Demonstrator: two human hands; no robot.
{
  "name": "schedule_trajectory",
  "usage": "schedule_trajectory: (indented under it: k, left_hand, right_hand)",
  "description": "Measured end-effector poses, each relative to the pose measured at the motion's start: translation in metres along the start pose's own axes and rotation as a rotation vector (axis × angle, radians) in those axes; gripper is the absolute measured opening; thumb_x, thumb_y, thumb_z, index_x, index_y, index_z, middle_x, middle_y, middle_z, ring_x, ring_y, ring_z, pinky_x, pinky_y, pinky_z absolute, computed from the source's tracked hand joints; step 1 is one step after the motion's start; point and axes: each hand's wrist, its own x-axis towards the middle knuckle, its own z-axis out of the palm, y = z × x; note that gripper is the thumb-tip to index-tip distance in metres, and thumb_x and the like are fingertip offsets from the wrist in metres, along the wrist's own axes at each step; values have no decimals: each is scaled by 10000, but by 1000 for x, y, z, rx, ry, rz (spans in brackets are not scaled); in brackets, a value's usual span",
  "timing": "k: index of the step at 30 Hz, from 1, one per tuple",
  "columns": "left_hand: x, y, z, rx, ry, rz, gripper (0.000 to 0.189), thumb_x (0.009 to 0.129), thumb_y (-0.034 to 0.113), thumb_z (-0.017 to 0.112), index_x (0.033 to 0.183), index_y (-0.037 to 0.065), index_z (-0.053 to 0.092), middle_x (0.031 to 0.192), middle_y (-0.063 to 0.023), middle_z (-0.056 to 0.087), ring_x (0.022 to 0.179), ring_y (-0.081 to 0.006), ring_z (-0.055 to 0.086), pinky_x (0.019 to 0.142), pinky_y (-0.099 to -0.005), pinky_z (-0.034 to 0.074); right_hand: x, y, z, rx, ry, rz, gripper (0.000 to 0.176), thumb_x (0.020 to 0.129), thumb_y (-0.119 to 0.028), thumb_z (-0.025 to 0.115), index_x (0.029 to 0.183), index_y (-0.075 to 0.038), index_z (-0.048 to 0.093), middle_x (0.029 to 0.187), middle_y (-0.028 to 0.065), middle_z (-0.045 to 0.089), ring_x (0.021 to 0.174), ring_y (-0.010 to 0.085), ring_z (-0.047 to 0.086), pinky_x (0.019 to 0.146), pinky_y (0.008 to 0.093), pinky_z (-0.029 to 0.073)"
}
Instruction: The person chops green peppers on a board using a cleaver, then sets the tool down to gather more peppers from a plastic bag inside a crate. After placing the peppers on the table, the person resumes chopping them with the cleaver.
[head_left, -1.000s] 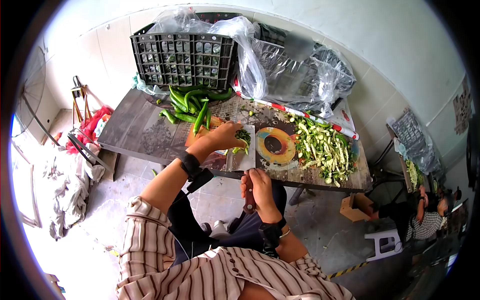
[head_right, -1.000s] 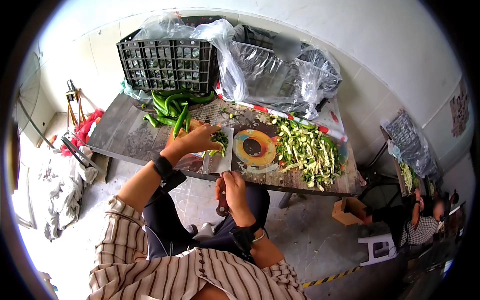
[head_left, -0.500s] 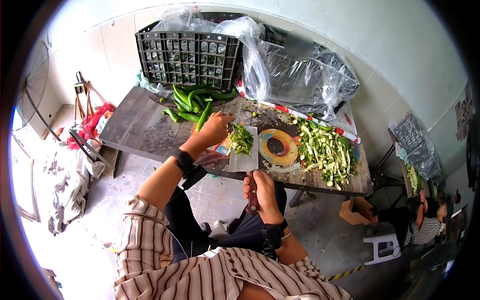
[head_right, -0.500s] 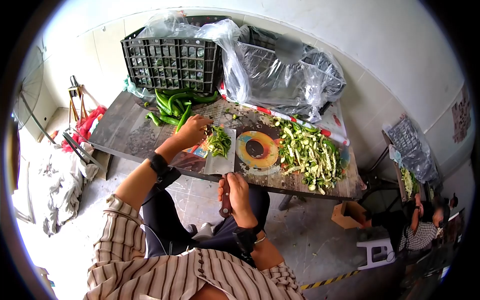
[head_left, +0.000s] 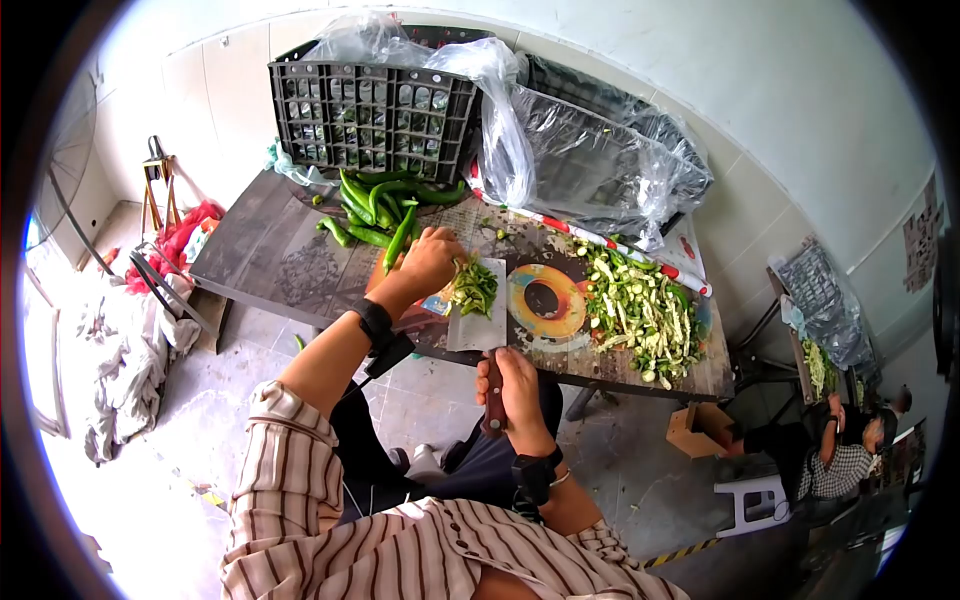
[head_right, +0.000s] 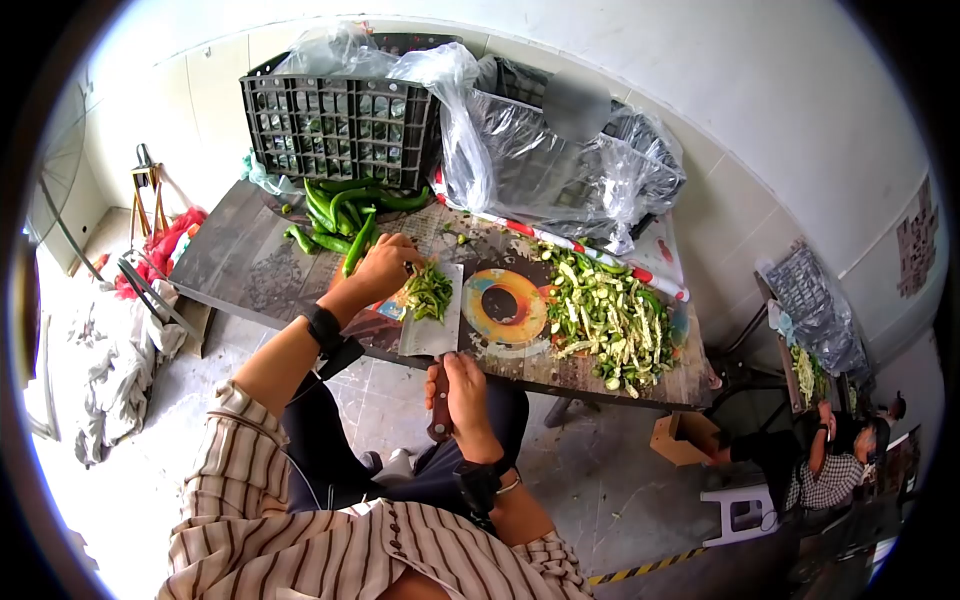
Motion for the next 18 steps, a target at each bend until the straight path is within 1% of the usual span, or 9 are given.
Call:
schedule_trajectory:
  k: [2, 6, 8, 9, 11, 12, 14, 18]
  left_hand:
    - [-2, -5, 0, -65, 37, 126, 281, 720, 47, 613, 963, 140, 718, 1041, -77, 590, 1058, -297, 495, 928, -378, 416]
    - [-11, -7, -3, -84, 90, 90, 287, 727, 68, 632, 996, 132, 708, 1040, -87, 596, 1045, -294, 498, 934, -370, 409]
    - [-15, -9, -7, -40, 63, 105, 322, 732, 84, 649, 1050, 117, 687, 1071, -96, 589, 1049, -295, 492, 944, -368, 404]
    - [-16, -8, -8, -40, 62, 102, 322, 732, 84, 649, 1050, 117, 687, 1071, -96, 589, 1049, -295, 492, 944, -368, 404]
    - [-15, -6, -8, 13, 22, 52, 351, 736, 97, 665, 1087, 101, 665, 1088, -94, 582, 1059, -297, 484, 958, -365, 398]
    - [-16, -5, -7, 12, 21, 51, 351, 736, 97, 665, 1087, 101, 665, 1088, -94, 582, 1059, -297, 484, 958, -365, 398]
    - [-16, -1, -3, 114, 102, -2, 357, 737, 92, 665, 1095, 88, 656, 1105, -87, 575, 1061, -297, 479, 953, -362, 402]
    - [-17, -2, 0, 133, 65, -3, 315, 737, 83, 656, 1052, 79, 672, 1088, -88, 581, 1051, -297, 482, 948, -359, 401]
  right_hand:
    - [-1, 0, 0, -1, 3, 10, 196, 976, -242, 486, 944, -49, 487, 743, 56, 572, 551, 119, 557, 443, 263, 487]
    - [-1, 2, -2, -13, 10, -3, 197, 976, -243, 488, 946, -48, 488, 741, 56, 568, 550, 120, 557, 434, 269, 487]
    - [-2, 1, -1, -16, 9, -6, 197, 976, -243, 488, 947, -47, 488, 739, 56, 567, 548, 121, 557, 431, 271, 487]
    - [-3, 0, 0, -22, 12, -7, 198, 977, -241, 486, 947, -45, 489, 737, 56, 566, 544, 122, 556, 429, 273, 487]
    - [-4, 0, 0, -29, 16, -6, 199, 978, -239, 483, 946, -42, 489, 735, 56, 566, 540, 123, 556, 427, 274, 488]
    - [-4, 0, -1, -59, 3, -10, 211, 978, -249, 485, 955, -39, 493, 754, 59, 563, 561, 125, 551, 447, 274, 482]
    - [-3, -1, -3, -93, -9, -16, 224, 977, -260, 488, 964, -36, 498, 773, 62, 560, 582, 127, 547, 467, 273, 477]
    - [-3, -1, -3, -96, -10, -5, 226, 979, -262, 486, 963, -37, 499, 768, 61, 562, 578, 125, 551, 464, 270, 481]
